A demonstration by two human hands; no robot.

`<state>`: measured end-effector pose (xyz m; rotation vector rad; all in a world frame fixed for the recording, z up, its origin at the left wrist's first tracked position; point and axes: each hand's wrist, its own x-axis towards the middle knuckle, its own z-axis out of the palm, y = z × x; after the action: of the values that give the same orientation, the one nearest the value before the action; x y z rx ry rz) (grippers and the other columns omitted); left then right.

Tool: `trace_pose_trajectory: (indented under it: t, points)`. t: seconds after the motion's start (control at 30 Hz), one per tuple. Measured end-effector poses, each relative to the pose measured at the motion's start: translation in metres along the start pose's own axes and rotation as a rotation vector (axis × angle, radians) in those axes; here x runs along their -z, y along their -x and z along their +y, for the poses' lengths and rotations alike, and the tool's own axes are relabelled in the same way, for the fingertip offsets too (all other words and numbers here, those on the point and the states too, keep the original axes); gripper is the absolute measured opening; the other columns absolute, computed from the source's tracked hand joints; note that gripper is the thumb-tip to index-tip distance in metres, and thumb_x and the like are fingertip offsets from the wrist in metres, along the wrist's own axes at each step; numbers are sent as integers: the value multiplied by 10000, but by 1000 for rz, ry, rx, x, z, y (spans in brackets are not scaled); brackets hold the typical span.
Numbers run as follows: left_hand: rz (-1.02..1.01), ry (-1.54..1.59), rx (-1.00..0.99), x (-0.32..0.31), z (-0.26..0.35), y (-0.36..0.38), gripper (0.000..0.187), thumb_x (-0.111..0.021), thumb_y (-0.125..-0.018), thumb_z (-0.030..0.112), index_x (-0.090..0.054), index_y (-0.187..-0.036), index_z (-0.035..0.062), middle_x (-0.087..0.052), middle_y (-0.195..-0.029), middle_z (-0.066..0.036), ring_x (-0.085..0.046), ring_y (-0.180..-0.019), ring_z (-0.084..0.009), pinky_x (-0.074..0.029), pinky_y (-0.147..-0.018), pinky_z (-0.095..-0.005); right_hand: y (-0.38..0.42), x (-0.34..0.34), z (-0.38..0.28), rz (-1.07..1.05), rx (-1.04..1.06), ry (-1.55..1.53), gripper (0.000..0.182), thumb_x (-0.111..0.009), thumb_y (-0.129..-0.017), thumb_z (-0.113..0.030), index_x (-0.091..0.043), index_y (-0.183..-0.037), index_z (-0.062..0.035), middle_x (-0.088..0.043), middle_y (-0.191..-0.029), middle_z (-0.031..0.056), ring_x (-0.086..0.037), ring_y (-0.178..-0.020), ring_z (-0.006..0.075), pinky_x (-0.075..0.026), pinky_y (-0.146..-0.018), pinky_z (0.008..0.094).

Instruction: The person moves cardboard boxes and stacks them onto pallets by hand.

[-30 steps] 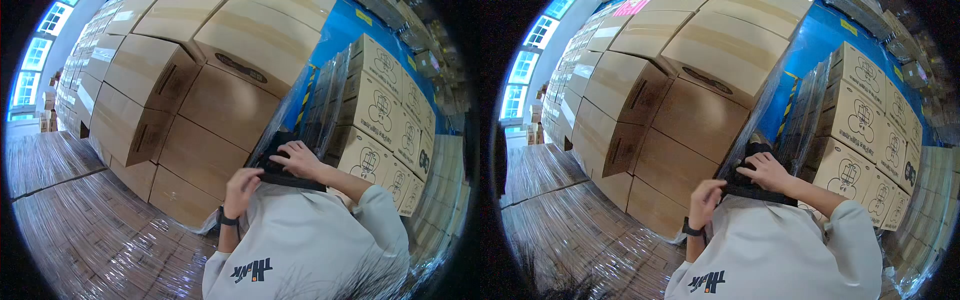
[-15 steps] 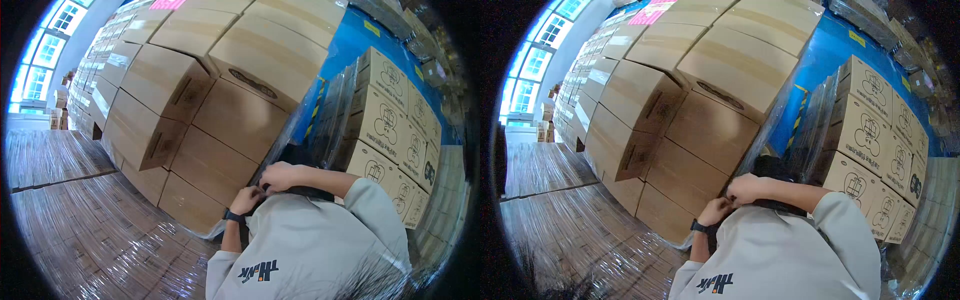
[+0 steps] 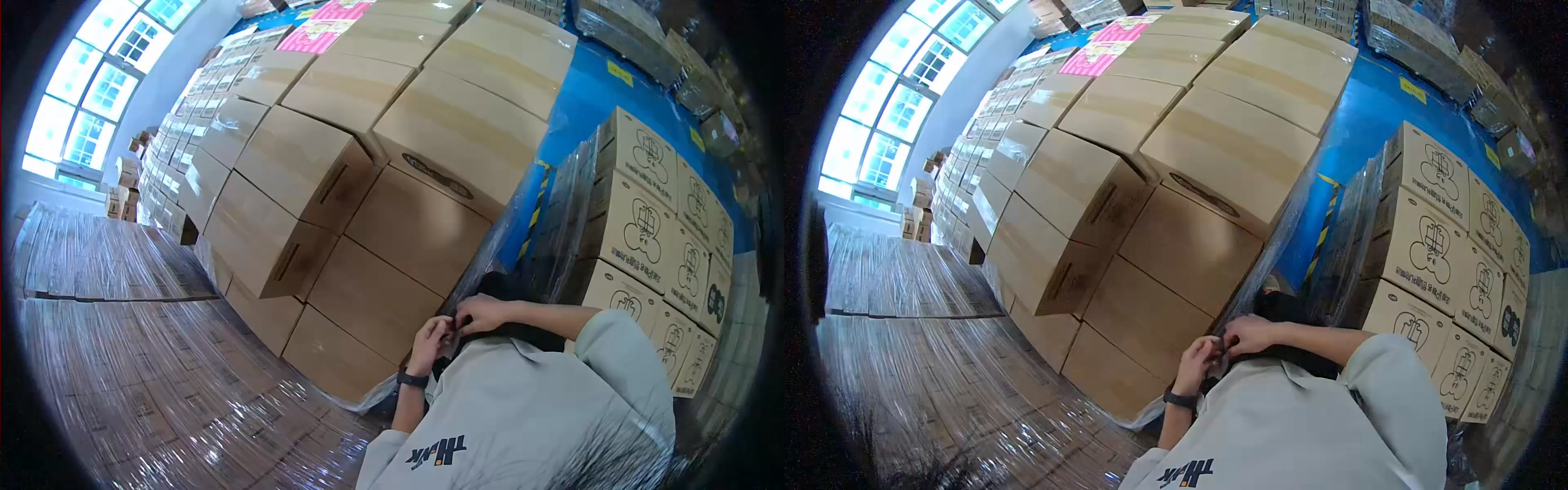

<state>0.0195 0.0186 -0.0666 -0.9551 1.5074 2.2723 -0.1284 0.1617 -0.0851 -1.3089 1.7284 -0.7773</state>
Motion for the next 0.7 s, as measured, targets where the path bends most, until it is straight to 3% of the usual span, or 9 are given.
trace_pose_trajectory:
  t: [0.03, 0.07, 0.2, 0.3, 0.33, 0.43, 0.53, 0.6, 0.7]
  points:
    - [16, -22, -49, -6, 4, 4, 268, -558, -940, 297, -585, -1045, 51, -551, -885, 28, -498, -658, -47, -427, -600, -186, 4, -2, -3, 34, -56, -5, 306, -634, -780, -343, -674, -829, -44, -610, -843, 167, -595, -821, 362, -454, -674, 463]
    - [-2, -213, -146, 4, -24, -4, 339, -619, -900, 318, -583, -1054, 18, -608, -896, -41, -565, -669, -119, -481, -633, -251, 2, -7, 2, 87, -162, 45, 281, -622, -773, -318, -678, -847, -53, -613, -860, 159, -594, -864, 355, -462, -718, 467]
    - [-21, -990, -335, -20, 4, 5, 322, -664, -834, 301, -607, -959, 9, -630, -825, -162, -631, -748, -306, -497, -647, -401, 24, 1, -6, 473, -323, 33, 270, -620, -768, -302, -684, -827, -46, -616, -910, 150, -584, -931, 343, -468, -796, 439]
    - [28, -1122, -474, -19, 1, 0, 252, -655, -819, 273, -618, -902, 38, -635, -843, -146, -630, -771, -316, -490, -647, -407, 54, 21, -2, 580, -431, 83, 235, -620, -779, -282, -692, -822, -63, -629, -913, 148, -597, -913, 342, -473, -787, 447]
    - [43, -1138, -415, -17, 2, 2, 215, -650, -803, 258, -624, -862, 53, -638, -854, -147, -622, -776, -325, -487, -656, -411, 67, 30, 3, 534, -586, 105, 242, -630, -787, -295, -692, -819, -63, -635, -939, 153, -611, -886, 349, -478, -773, 454]
    - [24, -1035, -397, -7, 11, 6, 219, -654, -796, 253, -624, -850, 43, -636, -816, -144, -619, -755, -327, -487, -651, -409, 130, 51, 7, 557, -694, 78, 293, -649, -781, -324, -682, -829, -37, -632, -889, 176, -604, -892, 368, -477, -768, 454]
    - [15, -1076, -345, -4, 12, 10, 194, -651, -780, 225, -627, -847, 45, -633, -791, -137, -619, -742, -328, -487, -652, -409, 206, 30, 23, 364, -849, -33, 220, -629, -684, -241, -683, -666, -28, -640, -720, 193, -629, -739, 363, -490, -672, 448]
    - [-46, -1075, -275, 2, 14, 7, 175, -629, -779, 201, -626, -862, 47, -632, -816, -136, -617, -761, -332, -485, -658, -413, 253, -10, 38, 83, -764, -249, 209, -643, -669, -186, -721, -767, -18, -672, -752, 179, -648, -742, 315, -494, -673, 417]
    - [-115, -1117, -332, 1, 20, 3, 179, -618, -778, 193, -624, -882, 48, -630, -849, -139, -616, -783, -335, -483, -669, -418, 255, -59, 17, -25, -998, -427, 263, -679, -681, -205, -724, -870, -28, -685, -752, 143, -648, -737, 247, -492, -681, 389]
